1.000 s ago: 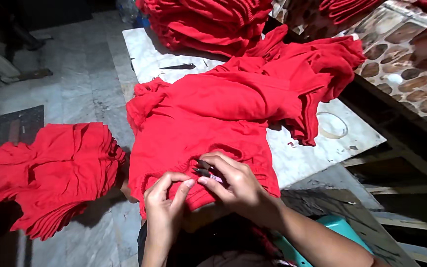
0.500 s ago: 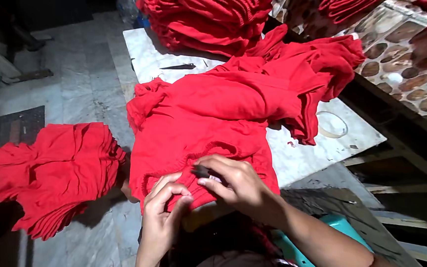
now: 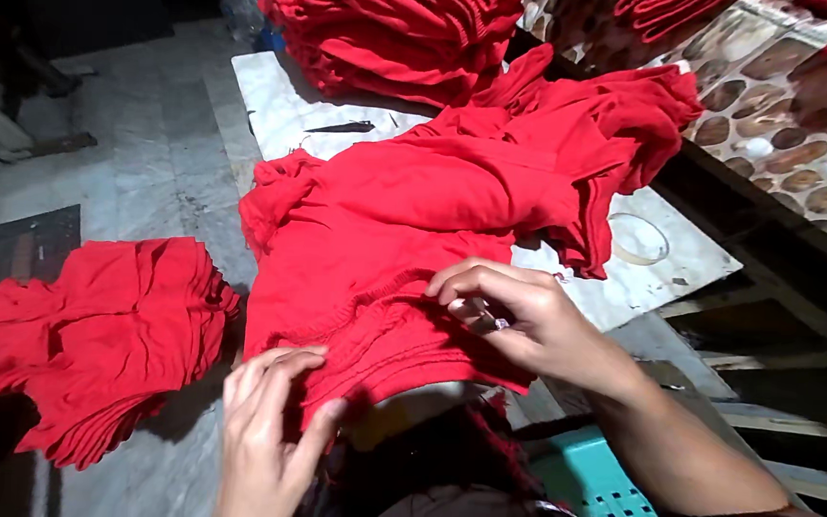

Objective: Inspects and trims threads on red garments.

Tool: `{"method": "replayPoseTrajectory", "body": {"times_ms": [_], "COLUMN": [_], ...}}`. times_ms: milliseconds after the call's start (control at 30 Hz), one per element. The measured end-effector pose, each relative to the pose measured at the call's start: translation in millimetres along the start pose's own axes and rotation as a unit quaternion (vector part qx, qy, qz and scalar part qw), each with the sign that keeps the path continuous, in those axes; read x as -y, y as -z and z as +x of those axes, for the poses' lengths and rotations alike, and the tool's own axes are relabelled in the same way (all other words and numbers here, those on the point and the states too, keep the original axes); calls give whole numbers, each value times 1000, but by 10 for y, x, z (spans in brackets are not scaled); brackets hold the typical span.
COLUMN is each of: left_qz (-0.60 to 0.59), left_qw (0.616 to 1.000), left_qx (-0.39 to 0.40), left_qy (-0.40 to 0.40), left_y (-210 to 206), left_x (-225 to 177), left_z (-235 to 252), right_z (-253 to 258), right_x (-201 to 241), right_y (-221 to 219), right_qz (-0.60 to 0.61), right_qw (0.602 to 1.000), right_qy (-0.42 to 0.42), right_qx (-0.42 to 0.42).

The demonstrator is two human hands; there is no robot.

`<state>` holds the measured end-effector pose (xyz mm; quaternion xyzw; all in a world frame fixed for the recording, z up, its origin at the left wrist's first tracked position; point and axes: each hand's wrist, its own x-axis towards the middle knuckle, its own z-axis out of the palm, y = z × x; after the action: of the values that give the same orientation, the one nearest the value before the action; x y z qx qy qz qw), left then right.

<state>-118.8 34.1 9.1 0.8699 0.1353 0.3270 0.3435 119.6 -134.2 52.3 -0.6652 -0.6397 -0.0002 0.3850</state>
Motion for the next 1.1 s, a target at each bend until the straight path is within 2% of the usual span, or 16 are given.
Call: {"method": "replayPoseTrajectory", "body": {"times_ms": [67,267,500,633,733,800,867,1000,1100], "left_qz": [13,0,84,77,85,73,71,-17,4], "left_qw": [1000,1000,996,997,994,993,994,997,997], "left_qx": [15,-8,-12,4,54,72,80,70,-17], "left_qy": [3,4,20,21,44,52,38,41,78], "left_y": [70,-119,182,247,316,362,344,367,317], "left_x": [5,-23,120,199,256,318,342,466,553], "left_z": [22,79,-100,-110,-166,-174,-82,234,392], "right_z": [24,165,52,77,62,42,84,302,370], "right_x": [-12,150,102,127,55,-106,-260,-495,-622], "right_y": [-21,-434,-92,-218,-69,161,323,465,405], "right_qz": [4,-49,11,-25,-145,-170,-156,0,46], "right_qw": [1000,998,1000,999,987,975,975,992,991], "right_qy": [17,23,28,30,-3,-42,-45,-58,-127], "right_qx": [8,26,-3,3,71,136,152,109,2]}}
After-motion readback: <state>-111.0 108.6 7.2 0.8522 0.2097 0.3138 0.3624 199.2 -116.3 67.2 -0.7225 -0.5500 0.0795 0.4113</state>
